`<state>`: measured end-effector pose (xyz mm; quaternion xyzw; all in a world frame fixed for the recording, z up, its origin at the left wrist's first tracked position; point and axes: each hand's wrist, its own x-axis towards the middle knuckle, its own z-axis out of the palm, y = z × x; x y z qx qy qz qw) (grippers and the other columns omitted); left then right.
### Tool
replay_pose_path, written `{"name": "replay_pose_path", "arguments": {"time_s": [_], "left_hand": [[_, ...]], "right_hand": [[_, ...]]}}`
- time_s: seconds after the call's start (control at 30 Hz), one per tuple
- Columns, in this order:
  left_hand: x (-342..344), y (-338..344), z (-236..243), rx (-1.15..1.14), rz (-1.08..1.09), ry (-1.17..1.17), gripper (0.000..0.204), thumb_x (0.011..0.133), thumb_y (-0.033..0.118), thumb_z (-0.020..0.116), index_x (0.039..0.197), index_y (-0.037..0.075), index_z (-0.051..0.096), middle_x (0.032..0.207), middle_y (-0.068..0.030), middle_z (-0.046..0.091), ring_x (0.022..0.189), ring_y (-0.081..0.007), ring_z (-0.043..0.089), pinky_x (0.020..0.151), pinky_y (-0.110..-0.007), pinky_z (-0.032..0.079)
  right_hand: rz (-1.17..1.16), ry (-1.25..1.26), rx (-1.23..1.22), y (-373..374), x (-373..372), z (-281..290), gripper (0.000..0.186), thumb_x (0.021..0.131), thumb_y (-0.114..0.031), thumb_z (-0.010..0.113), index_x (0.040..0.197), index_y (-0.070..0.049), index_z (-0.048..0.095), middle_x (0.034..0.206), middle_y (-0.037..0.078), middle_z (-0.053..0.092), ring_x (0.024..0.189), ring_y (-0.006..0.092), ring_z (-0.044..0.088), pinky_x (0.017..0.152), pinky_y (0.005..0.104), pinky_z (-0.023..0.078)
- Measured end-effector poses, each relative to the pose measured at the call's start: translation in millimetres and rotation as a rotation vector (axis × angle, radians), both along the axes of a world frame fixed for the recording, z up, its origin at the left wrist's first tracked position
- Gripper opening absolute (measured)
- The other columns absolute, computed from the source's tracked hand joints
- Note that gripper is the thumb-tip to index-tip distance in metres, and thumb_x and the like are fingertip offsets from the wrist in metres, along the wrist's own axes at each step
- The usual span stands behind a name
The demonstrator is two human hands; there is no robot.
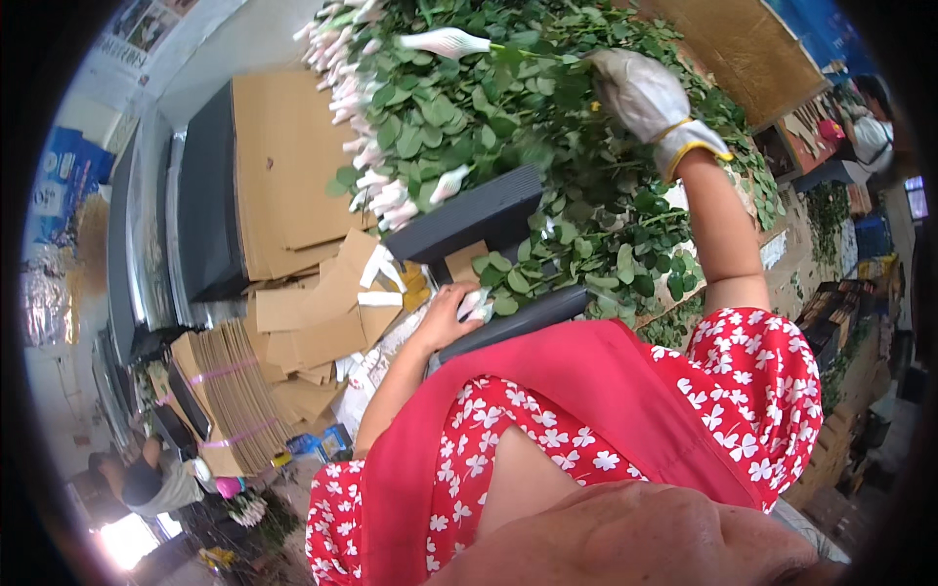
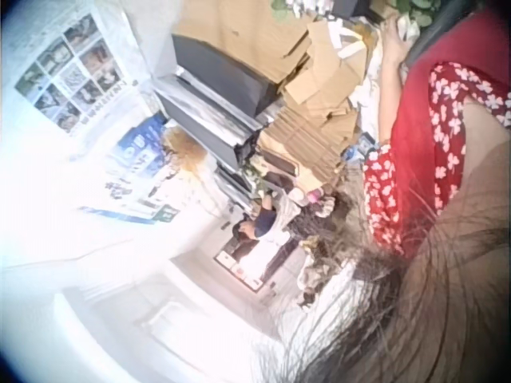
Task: The person arranges artificial flowers into a black rectangular container. They pick up bunches of flowers with green leaves and pink buds, place them into the container, and adjust their positions. The person also handles cardboard pieces and a plastic bag during the process.
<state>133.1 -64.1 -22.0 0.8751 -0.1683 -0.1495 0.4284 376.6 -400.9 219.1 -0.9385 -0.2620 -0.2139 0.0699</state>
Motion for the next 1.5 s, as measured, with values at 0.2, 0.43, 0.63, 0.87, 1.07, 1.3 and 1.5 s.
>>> {"name": "replay_pose_path", "arguments": {"time_s": [0.2,0.43,0.63,0.87,1.07,1.3,1.5], "left_hand": [[9,-1,1,0.034,-0.072,-0.072,0.061,0.070,0.018,0.080,0.125,0.005,0.055,0.124,-0.0153,0.059,0.113,-0.0364,0.053,0.100,-0.041,0.042],[9,0,-3,-0.029,-0.094,-0.060,0.059,0.075,0.016,0.079,0.127,0.005,0.052,0.128,-0.0146,0.057,0.120,-0.0348,0.052,0.104,-0.041,0.040],[6,1,4,0.007,-0.079,-0.012,0.060,0.074,0.019,0.080,0.126,0.005,0.053,0.129,-0.0142,0.057,0.121,-0.0343,0.051,0.104,-0.040,0.039],[10,-2,6,0.074,-0.103,-0.160,0.061,0.071,0.020,0.081,0.125,0.007,0.056,0.128,-0.0122,0.058,0.120,-0.0351,0.048,0.105,-0.043,0.039],[1,0,4,-0.022,-0.037,-0.108,0.062,0.070,0.018,0.081,0.127,0.009,0.059,0.132,-0.0104,0.060,0.124,-0.0315,0.052,0.105,-0.042,0.041],[6,-2,-3,-0.052,-0.044,-0.008,0.060,0.072,0.022,0.080,0.128,0.011,0.059,0.132,-0.0085,0.061,0.125,-0.0290,0.053,0.107,-0.043,0.037],[-1,-2,8,-0.059,0.019,-0.007,0.060,0.071,0.021,0.079,0.127,0.011,0.059,0.131,-0.0084,0.060,0.123,-0.0314,0.053,0.106,-0.043,0.038]], "right_hand": [[-0.030,0.525,-0.387,24,6,-44,0.037,0.076,-0.004,0.064,0.113,-0.011,0.067,0.094,0.016,0.070,0.091,0.0335,0.069,0.081,0.0437,0.057],[-0.056,0.553,-0.293,40,-2,-140,0.045,0.081,-0.009,0.065,0.124,-0.019,0.059,0.122,0.012,0.064,0.106,0.0328,0.066,0.081,0.0420,0.056],[-0.024,0.282,-0.317,53,15,-43,0.021,0.080,-0.011,0.062,0.099,-0.013,0.069,0.099,0.010,0.072,0.090,0.0312,0.070,0.071,0.0432,0.058],[0.038,0.774,-0.438,88,97,-123,0.031,0.084,-0.029,0.063,0.107,-0.008,0.068,0.102,0.014,0.070,0.096,0.0304,0.068,0.079,0.0444,0.054],[-0.027,0.045,0.171,135,168,-61,0.038,0.095,-0.018,0.050,0.133,-0.015,0.055,0.120,0.018,0.066,0.105,0.0334,0.065,0.089,0.0415,0.051],[-0.118,0.547,-0.392,140,220,-73,0.048,0.078,-0.025,0.069,0.122,-0.011,0.058,0.117,0.017,0.066,0.101,0.0343,0.066,0.083,0.0435,0.055],[-0.184,0.126,-0.136,136,97,-50,0.047,0.088,-0.017,0.054,0.134,-0.019,0.047,0.133,0.013,0.054,0.095,0.0300,0.068,0.074,0.0419,0.057]]}}
